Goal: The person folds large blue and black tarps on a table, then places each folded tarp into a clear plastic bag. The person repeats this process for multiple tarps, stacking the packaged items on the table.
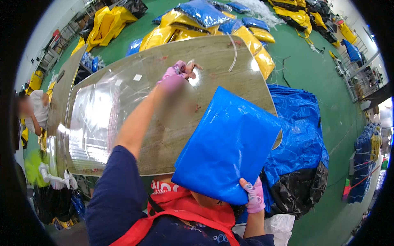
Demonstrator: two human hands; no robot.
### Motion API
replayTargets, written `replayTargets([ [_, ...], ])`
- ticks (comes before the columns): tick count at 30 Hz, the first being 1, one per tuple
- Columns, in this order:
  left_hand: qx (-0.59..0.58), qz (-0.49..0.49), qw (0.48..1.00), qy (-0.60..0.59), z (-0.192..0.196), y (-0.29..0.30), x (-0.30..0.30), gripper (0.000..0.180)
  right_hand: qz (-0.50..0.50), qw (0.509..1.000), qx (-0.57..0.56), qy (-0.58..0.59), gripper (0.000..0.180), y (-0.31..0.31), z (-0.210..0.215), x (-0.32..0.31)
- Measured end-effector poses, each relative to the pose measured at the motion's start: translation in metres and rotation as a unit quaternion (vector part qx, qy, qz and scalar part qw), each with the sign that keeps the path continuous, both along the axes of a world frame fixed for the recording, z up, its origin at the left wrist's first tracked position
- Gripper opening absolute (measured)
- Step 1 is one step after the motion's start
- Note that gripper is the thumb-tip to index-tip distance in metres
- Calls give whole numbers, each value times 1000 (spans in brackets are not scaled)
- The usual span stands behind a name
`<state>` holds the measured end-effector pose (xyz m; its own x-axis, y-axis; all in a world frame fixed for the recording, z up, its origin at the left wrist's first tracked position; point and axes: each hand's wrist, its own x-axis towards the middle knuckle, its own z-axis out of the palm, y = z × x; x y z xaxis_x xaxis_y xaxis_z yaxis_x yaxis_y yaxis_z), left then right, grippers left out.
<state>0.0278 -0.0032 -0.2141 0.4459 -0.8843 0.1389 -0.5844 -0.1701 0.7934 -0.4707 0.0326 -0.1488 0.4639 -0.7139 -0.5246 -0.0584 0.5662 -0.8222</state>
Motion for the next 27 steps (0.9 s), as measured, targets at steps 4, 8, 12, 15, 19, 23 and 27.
replayTargets([
  [4,118,-240,960,-85,71,122,-26,35,-1,1000,19,-20,65,-7,-9,-36],
  [8,169,-197,880,-399,41,226,-47,40,16,999,18,-36,59,-8,-19,-47],
  [12,181,-130,897,-382,14,219,-72,38,21,999,2,-45,61,-6,-30,-51],
  [15,166,-153,951,-212,19,191,-146,46,8,998,-6,-61,63,0,-28,-69],
  [19,181,-104,954,-214,33,197,-159,69,14,997,-21,-69,67,6,-14,-98],
  [23,260,-96,937,-211,43,197,-152,56,66,997,6,-49,71,12,-5,-98],
  [27,284,-95,915,-270,31,197,-152,49,148,988,14,-43,77,19,-5,-80],
])
